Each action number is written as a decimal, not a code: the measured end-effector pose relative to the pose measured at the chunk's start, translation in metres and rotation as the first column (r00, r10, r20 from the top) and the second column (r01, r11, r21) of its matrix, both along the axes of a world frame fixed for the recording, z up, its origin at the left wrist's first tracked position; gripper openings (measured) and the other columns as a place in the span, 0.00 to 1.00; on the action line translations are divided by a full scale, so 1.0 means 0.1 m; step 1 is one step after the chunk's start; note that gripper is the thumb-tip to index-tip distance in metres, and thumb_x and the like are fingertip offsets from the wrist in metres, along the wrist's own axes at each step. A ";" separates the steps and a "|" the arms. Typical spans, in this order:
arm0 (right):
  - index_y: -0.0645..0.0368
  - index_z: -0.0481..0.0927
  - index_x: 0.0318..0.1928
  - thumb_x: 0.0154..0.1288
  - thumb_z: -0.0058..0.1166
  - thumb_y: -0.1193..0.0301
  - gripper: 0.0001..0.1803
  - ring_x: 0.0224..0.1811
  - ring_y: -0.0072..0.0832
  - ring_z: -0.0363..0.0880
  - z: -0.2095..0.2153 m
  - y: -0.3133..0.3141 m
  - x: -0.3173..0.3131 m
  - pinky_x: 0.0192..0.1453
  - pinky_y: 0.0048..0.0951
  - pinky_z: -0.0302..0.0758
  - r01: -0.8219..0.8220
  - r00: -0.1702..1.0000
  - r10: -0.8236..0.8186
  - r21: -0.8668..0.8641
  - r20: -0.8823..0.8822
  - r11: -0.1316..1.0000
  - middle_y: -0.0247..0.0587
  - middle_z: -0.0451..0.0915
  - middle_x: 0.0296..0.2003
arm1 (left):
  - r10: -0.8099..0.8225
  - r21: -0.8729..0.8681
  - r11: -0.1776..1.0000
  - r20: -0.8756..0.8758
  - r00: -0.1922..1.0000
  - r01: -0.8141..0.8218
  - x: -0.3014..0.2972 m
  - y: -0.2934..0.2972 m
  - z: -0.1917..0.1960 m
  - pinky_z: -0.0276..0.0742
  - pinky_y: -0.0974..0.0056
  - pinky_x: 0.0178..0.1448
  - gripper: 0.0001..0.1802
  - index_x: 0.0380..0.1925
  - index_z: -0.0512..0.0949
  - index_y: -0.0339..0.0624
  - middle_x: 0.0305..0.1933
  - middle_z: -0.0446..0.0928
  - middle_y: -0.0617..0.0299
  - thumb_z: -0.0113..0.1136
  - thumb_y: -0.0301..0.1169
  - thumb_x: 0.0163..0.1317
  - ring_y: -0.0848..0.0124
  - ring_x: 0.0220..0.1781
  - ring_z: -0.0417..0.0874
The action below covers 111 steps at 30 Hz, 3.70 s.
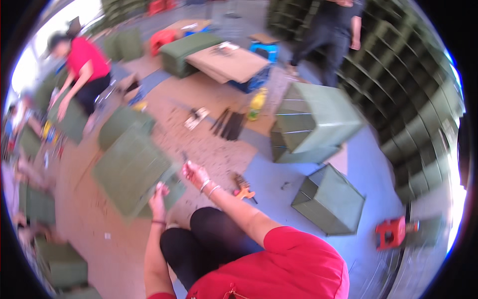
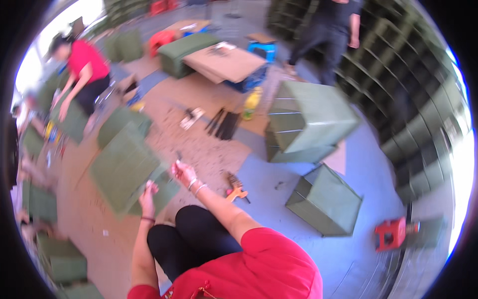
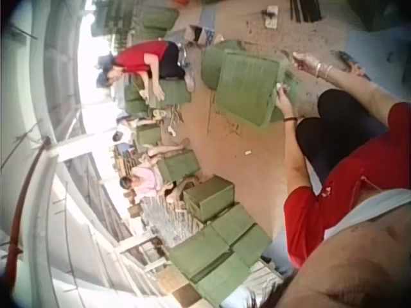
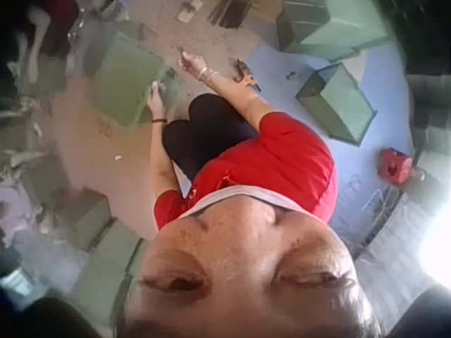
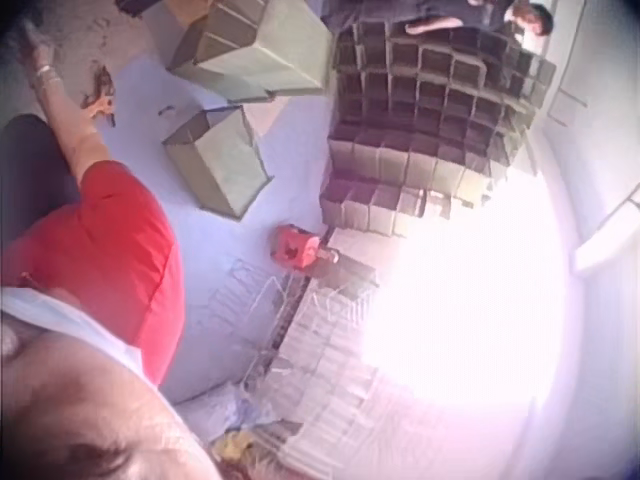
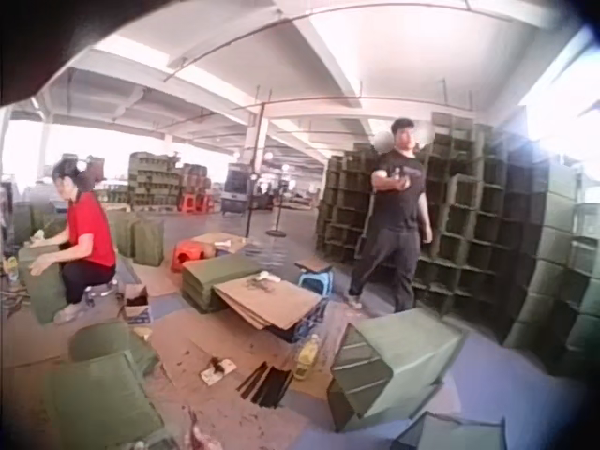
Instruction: The recorder assembles green fabric storage bins by applying hot glue to the edges and pressing them together.
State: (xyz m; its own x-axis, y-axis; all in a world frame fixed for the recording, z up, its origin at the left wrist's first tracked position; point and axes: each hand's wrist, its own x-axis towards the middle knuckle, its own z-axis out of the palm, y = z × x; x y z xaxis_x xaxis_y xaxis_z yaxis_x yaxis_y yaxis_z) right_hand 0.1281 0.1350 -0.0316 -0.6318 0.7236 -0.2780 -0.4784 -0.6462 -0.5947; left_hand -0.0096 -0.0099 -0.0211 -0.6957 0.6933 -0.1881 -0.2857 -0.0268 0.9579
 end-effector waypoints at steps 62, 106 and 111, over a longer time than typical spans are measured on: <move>0.66 0.60 0.60 0.70 0.27 0.51 0.32 0.65 0.42 0.59 3.08 0.65 4.06 0.67 0.43 0.58 0.540 0.831 -0.347 0.483 -0.435 0.689 0.51 0.63 0.60 | -0.180 0.085 0.980 -0.004 0.984 0.179 0.01 0.06 0.19 0.71 0.73 0.40 0.18 0.39 0.76 0.33 0.30 0.75 0.64 0.54 0.40 0.63 0.78 0.30 0.74; 0.68 0.68 0.51 0.65 0.48 0.68 0.19 0.62 0.47 0.62 1.35 -0.76 1.99 0.61 0.39 0.70 0.158 0.750 -0.211 -0.140 -0.627 0.977 0.54 0.67 0.55 | -0.157 -0.004 0.988 0.024 0.987 0.157 0.02 0.03 0.23 0.72 0.72 0.40 0.18 0.39 0.76 0.33 0.32 0.77 0.63 0.55 0.39 0.62 0.77 0.31 0.76; 0.68 0.69 0.51 0.66 0.46 0.65 0.20 0.62 0.45 0.63 1.65 -0.90 1.80 0.60 0.41 0.70 0.027 0.605 -0.267 -0.316 -0.750 0.948 0.55 0.67 0.55 | -0.163 -0.017 0.986 0.014 0.986 0.164 0.01 0.02 0.24 0.72 0.72 0.40 0.19 0.39 0.76 0.33 0.32 0.77 0.63 0.55 0.40 0.62 0.77 0.32 0.76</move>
